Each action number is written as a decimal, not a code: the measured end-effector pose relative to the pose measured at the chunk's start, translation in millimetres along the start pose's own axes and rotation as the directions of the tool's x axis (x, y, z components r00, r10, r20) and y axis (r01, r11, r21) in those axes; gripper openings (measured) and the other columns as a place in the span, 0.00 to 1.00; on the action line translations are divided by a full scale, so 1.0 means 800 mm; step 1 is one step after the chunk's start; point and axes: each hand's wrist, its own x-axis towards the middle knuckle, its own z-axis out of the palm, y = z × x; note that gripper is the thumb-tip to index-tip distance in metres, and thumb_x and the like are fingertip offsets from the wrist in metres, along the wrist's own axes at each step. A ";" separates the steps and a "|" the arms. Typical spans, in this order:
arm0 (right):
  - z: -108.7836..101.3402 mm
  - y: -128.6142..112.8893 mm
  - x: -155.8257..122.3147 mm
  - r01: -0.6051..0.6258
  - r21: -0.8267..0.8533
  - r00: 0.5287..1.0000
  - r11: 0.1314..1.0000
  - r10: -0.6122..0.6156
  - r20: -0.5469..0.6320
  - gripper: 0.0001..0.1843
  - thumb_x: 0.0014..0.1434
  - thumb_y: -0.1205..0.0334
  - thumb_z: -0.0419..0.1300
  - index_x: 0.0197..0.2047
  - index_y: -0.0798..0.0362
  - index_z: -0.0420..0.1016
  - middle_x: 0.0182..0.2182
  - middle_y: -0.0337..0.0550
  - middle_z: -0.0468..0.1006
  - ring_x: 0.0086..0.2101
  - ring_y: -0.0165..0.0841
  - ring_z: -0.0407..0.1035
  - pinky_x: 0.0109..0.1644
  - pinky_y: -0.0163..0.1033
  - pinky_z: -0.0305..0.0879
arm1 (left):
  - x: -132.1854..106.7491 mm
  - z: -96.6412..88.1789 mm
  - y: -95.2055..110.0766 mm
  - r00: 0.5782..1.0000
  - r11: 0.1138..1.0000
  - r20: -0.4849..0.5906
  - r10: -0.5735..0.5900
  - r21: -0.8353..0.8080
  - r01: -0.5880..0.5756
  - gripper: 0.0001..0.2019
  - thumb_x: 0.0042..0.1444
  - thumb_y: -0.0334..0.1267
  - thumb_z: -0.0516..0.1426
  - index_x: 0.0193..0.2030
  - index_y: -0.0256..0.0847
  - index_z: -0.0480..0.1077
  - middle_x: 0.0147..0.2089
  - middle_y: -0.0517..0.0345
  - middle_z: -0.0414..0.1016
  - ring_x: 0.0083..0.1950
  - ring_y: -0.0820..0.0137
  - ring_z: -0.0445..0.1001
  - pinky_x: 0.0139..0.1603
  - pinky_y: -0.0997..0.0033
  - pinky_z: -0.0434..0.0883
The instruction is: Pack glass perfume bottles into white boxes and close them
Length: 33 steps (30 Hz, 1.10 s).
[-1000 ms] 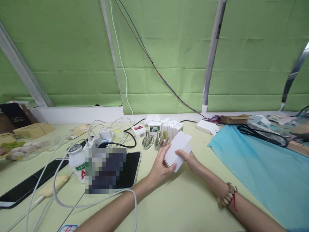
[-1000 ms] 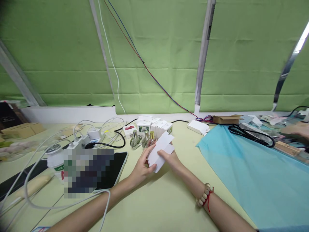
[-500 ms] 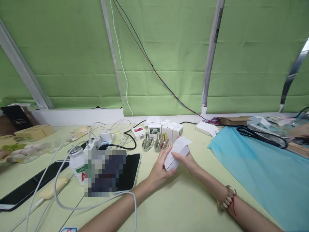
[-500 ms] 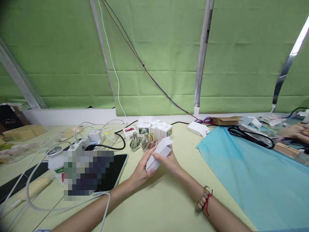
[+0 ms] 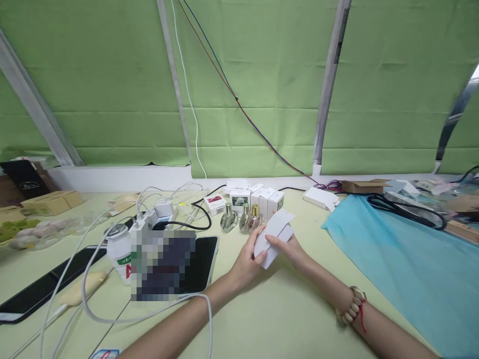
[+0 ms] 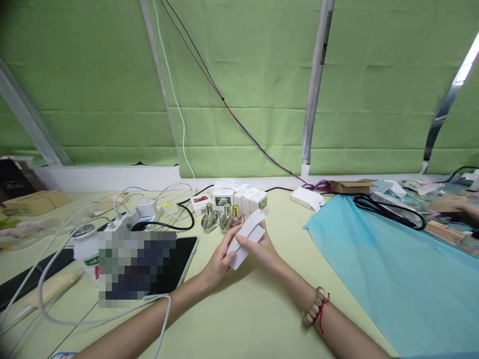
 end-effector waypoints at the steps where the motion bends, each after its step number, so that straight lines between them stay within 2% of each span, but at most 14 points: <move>1: 0.000 -0.001 0.001 0.012 0.002 1.000 1.000 -0.012 0.012 0.50 0.37 0.50 0.68 0.61 0.52 0.53 0.51 0.50 0.68 0.51 0.42 0.64 0.53 0.44 0.64 | 0.000 0.000 0.001 1.000 1.000 0.000 -0.014 -0.005 0.014 0.38 0.55 0.61 0.49 0.64 0.35 0.50 0.65 0.43 0.54 0.66 0.56 0.53 0.64 0.59 0.55; 4: 0.002 -0.003 0.002 0.056 0.014 0.998 0.998 -0.057 0.038 0.47 0.39 0.51 0.67 0.60 0.50 0.54 0.53 0.49 0.68 0.51 0.41 0.64 0.52 0.42 0.65 | -0.001 0.002 0.003 1.000 1.000 -0.003 -0.008 -0.025 0.008 0.35 0.56 0.56 0.51 0.65 0.36 0.49 0.66 0.44 0.51 0.67 0.56 0.51 0.64 0.59 0.55; 7: 0.002 0.000 0.003 0.075 0.026 0.996 0.997 -0.076 0.047 0.41 0.40 0.50 0.67 0.55 0.51 0.56 0.49 0.48 0.70 0.49 0.40 0.66 0.50 0.42 0.66 | -0.001 0.003 0.004 1.000 0.999 -0.021 -0.009 -0.053 0.008 0.34 0.57 0.53 0.52 0.65 0.38 0.48 0.67 0.45 0.50 0.67 0.57 0.51 0.65 0.59 0.55; 10: -0.002 0.007 0.005 0.038 0.048 0.999 0.998 -0.038 0.002 0.40 0.44 0.45 0.65 0.54 0.49 0.51 0.45 0.46 0.72 0.43 0.39 0.70 0.41 0.42 0.70 | -0.002 0.004 0.007 0.996 0.990 -0.035 -0.081 -0.121 0.077 0.34 0.57 0.54 0.52 0.65 0.40 0.48 0.65 0.45 0.54 0.64 0.57 0.57 0.61 0.59 0.60; 12: -0.006 0.012 0.008 0.009 0.060 1.000 0.998 -0.008 -0.020 0.37 0.49 0.39 0.59 0.54 0.47 0.49 0.44 0.45 0.71 0.39 0.38 0.70 0.33 0.40 0.70 | -0.002 0.004 0.008 0.989 0.979 -0.054 -0.138 -0.160 0.128 0.33 0.57 0.55 0.51 0.65 0.40 0.49 0.62 0.45 0.58 0.61 0.56 0.60 0.58 0.59 0.63; 14: -0.009 0.014 0.011 0.013 0.032 1.000 0.999 -0.012 -0.021 0.31 0.52 0.35 0.54 0.50 0.47 0.52 0.41 0.43 0.70 0.37 0.36 0.69 0.29 0.37 0.68 | -0.002 0.004 0.008 0.980 0.973 -0.098 -0.173 -0.168 0.155 0.33 0.58 0.56 0.50 0.65 0.40 0.51 0.62 0.45 0.59 0.60 0.55 0.61 0.57 0.58 0.64; 17: -0.011 0.014 0.014 0.061 -0.038 0.997 0.997 -0.063 -0.038 0.30 0.51 0.34 0.54 0.44 0.50 0.58 0.33 0.40 0.68 0.31 0.33 0.67 0.27 0.34 0.66 | -0.001 0.004 0.003 0.970 0.970 -0.147 -0.193 -0.178 0.166 0.33 0.57 0.57 0.50 0.65 0.41 0.52 0.64 0.46 0.57 0.61 0.55 0.60 0.57 0.59 0.64; 19: -0.011 0.012 0.016 0.083 -0.058 0.995 0.995 -0.085 -0.051 0.31 0.50 0.33 0.55 0.44 0.51 0.60 0.32 0.40 0.68 0.29 0.31 0.65 0.27 0.34 0.65 | 0.000 0.004 0.001 0.971 0.964 -0.139 -0.197 -0.208 0.165 0.34 0.57 0.56 0.51 0.65 0.43 0.51 0.65 0.48 0.55 0.61 0.56 0.60 0.56 0.62 0.63; 22: -0.013 0.011 0.017 0.151 -0.078 0.985 0.985 -0.157 -0.070 0.28 0.51 0.35 0.55 0.41 0.52 0.64 0.45 0.45 0.67 0.36 0.32 0.65 0.31 0.33 0.66 | 0.000 0.004 0.002 0.972 0.951 -0.112 -0.206 -0.256 0.172 0.32 0.57 0.55 0.51 0.66 0.46 0.50 0.67 0.52 0.51 0.60 0.58 0.61 0.54 0.66 0.64; 24: -0.014 0.010 0.017 0.210 -0.100 0.973 0.972 -0.218 -0.074 0.26 0.55 0.37 0.52 0.37 0.53 0.67 0.53 0.46 0.61 0.45 0.35 0.63 0.36 0.33 0.67 | 0.001 0.003 0.007 0.967 0.945 -0.110 -0.230 -0.264 0.195 0.30 0.58 0.55 0.51 0.65 0.47 0.52 0.68 0.54 0.50 0.57 0.60 0.63 0.48 0.70 0.66; 26: -0.016 0.010 0.016 0.251 -0.131 0.963 0.959 -0.262 -0.068 0.25 0.59 0.38 0.48 0.34 0.54 0.68 0.55 0.46 0.59 0.50 0.37 0.60 0.40 0.35 0.67 | 0.001 0.002 0.012 0.955 0.936 -0.126 -0.268 -0.270 0.227 0.30 0.58 0.56 0.50 0.64 0.46 0.54 0.66 0.53 0.53 0.47 0.64 0.68 0.37 0.73 0.67; 29: -0.017 0.012 0.016 0.291 -0.154 0.951 0.944 -0.302 -0.060 0.23 0.60 0.40 0.47 0.41 0.52 0.66 0.52 0.48 0.60 0.50 0.36 0.60 0.44 0.37 0.67 | 0.001 0.003 0.017 0.929 0.911 -0.160 -0.332 -0.310 0.272 0.34 0.56 0.61 0.47 0.65 0.44 0.52 0.55 0.47 0.65 0.29 0.73 0.64 0.21 0.76 0.58; 31: -0.016 0.016 0.017 0.303 -0.153 0.950 0.941 -0.311 -0.030 0.24 0.60 0.39 0.48 0.47 0.51 0.61 0.50 0.48 0.61 0.46 0.35 0.62 0.44 0.39 0.67 | 0.000 0.003 0.017 0.919 0.903 -0.192 -0.345 -0.335 0.269 0.37 0.55 0.62 0.47 0.66 0.45 0.48 0.51 0.48 0.67 0.26 0.75 0.62 0.19 0.76 0.56; 33: -0.014 0.020 0.017 0.316 -0.161 0.948 0.935 -0.320 0.004 0.26 0.60 0.39 0.48 0.51 0.51 0.57 0.50 0.49 0.62 0.45 0.34 0.62 0.46 0.40 0.66 | 0.000 0.004 0.016 0.920 0.909 -0.223 -0.323 -0.345 0.236 0.38 0.55 0.62 0.47 0.67 0.46 0.45 0.54 0.47 0.65 0.29 0.73 0.65 0.22 0.75 0.59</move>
